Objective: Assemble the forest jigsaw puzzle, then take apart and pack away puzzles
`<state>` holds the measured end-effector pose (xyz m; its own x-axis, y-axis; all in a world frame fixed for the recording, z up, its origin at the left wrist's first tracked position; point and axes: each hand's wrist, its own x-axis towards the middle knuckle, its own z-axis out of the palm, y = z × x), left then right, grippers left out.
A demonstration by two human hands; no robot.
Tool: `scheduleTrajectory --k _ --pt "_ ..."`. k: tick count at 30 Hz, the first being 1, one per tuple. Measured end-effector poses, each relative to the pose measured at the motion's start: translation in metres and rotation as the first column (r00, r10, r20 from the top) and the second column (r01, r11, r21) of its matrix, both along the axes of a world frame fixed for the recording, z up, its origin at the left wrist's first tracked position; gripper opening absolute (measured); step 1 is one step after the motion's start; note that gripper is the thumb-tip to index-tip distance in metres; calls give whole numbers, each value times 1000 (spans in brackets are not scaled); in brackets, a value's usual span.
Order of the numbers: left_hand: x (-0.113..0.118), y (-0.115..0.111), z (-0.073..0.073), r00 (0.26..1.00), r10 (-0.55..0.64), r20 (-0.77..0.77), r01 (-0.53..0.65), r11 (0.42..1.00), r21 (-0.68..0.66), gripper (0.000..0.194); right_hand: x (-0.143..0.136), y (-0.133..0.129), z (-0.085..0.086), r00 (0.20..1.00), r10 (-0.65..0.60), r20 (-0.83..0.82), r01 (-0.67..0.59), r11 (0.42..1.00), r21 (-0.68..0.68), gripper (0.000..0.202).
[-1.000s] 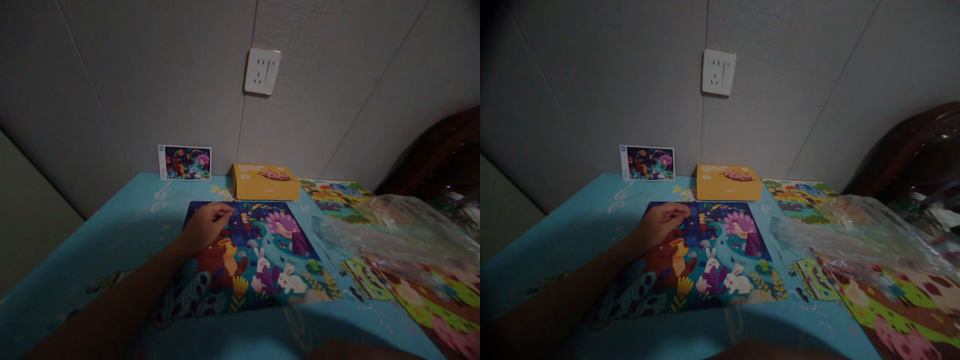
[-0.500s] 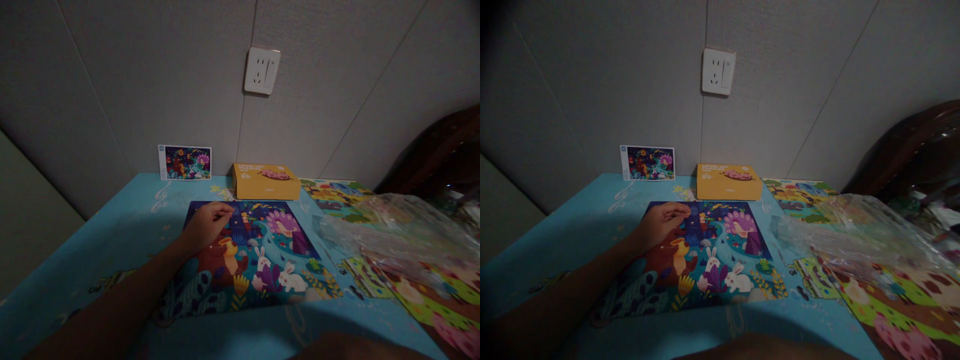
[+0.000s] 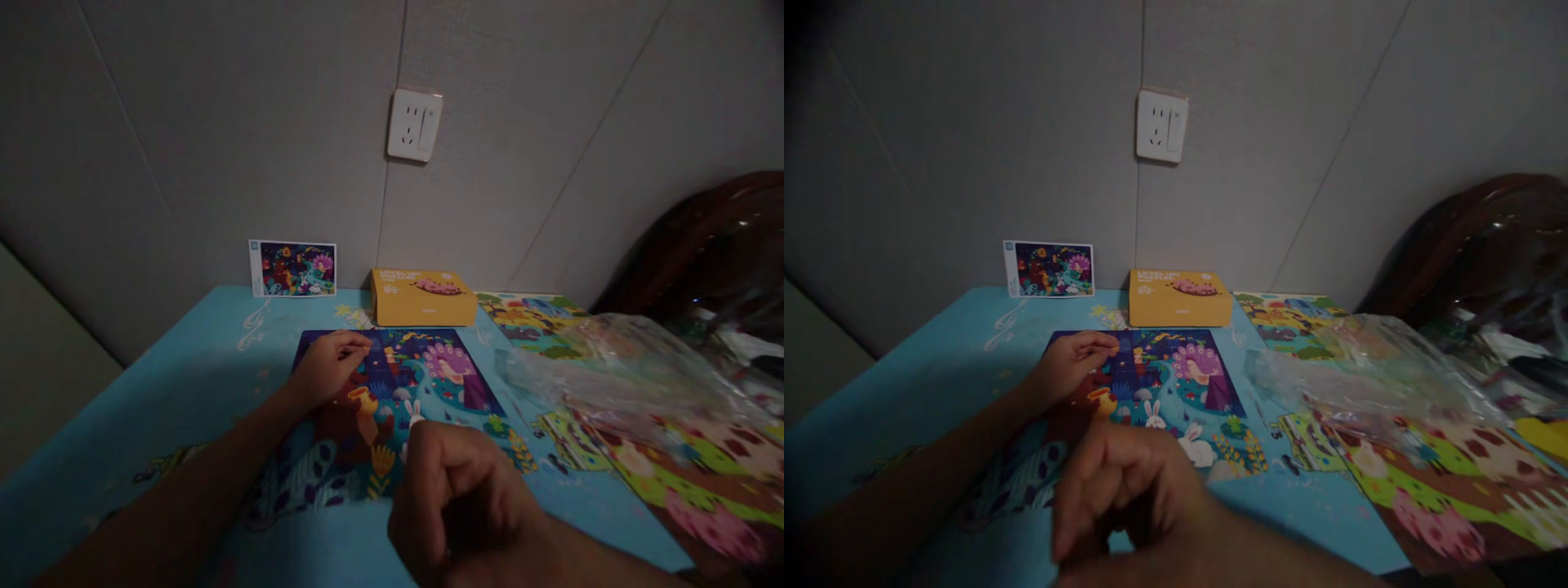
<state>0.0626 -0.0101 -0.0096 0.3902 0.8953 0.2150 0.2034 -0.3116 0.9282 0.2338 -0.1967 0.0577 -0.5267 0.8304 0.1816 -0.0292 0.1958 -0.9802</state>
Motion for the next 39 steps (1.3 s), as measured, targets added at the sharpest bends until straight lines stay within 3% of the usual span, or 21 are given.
scheduleTrajectory --k 1,2,4,5,7,9,11,13,15,16,19,20,21,23,24,26,28,31,34,37,39 --pt "0 0 0 1000 -5 9 5 1000 1 27 0 5 3 996 -67 -52 69 997 32 46" --pt "-1 0 0 1000 -10 14 10 1000 4 27 6 8 6 983 -182 24 179 980 91 47" --pt "-1 0 1 1000 -17 17 17 1000 9 27 31 8 10 842 -471 263 379 864 332 46" --pt "-1 0 2 1000 -19 16 19 1000 5 27 52 5 11 690 -619 375 401 758 515 41" --pt "-1 0 2 1000 -16 13 16 1000 -10 27 101 -1 9 329 -829 452 261 539 800 19" --pt "0 0 1 1000 -9 6 10 1000 -30 28 152 -7 4 -10 -900 437 43 436 899 34" --pt "0 2 -2 1000 -1 -5 1 999 -37 28 191 -8 -1 -263 -856 444 -95 481 872 37" --pt "0 3 -4 1000 5 -7 -5 999 -33 29 211 -5 -2 -343 -781 521 -125 588 799 21" --pt "-1 3 -5 1000 6 0 -6 999 -32 29 209 0 5 -310 -766 563 -122 619 776 28" --pt "-1 2 -4 1000 -4 8 5 999 -33 29 200 3 12 -261 -797 545 -120 587 801 30" --pt "-1 -8 2 995 -80 52 81 996 -21 34 151 17 39 -5 -935 355 -27 355 934 25" --pt "-1 -13 4 990 -116 86 118 993 -14 37 131 23 46 108 -950 294 61 302 951 23" --pt "-1 -18 6 978 -157 135 160 987 -10 42 110 31 52 218 -939 264 169 303 938 20" --pt "0 -30 9 922 -247 299 269 963 -32 53 70 51 57 423 -880 216 383 390 837 17" --pt "0 -35 9 869 -285 405 334 941 -56 53 52 63 55 538 -823 185 459 469 754 18" --pt "-1 -42 10 800 -301 520 391 917 -72 54 22 88 43 723 -681 115 492 625 606 20" --pt "-3 -44 14 783 -229 579 349 931 -104 54 3 111 23 766 -642 41 509 644 571 20" --pt "-6 -38 23 730 42 682 193 945 -265 50 -8 135 -14 729 -683 -47 603 607 518 22" --pt "-6 -28 30 779 140 612 110 929 -354 42 -2 142 -42 708 -706 -21 645 634 427 27" --pt "-6 -17 31 777 189 600 61 926 -372 36 8 142 -50 709 -695 123 591 680 434 30" --pt "-10 -9 28 760 257 597 -54 940 -336 34 13 141 -47 674 -708 209 558 674 484 29"
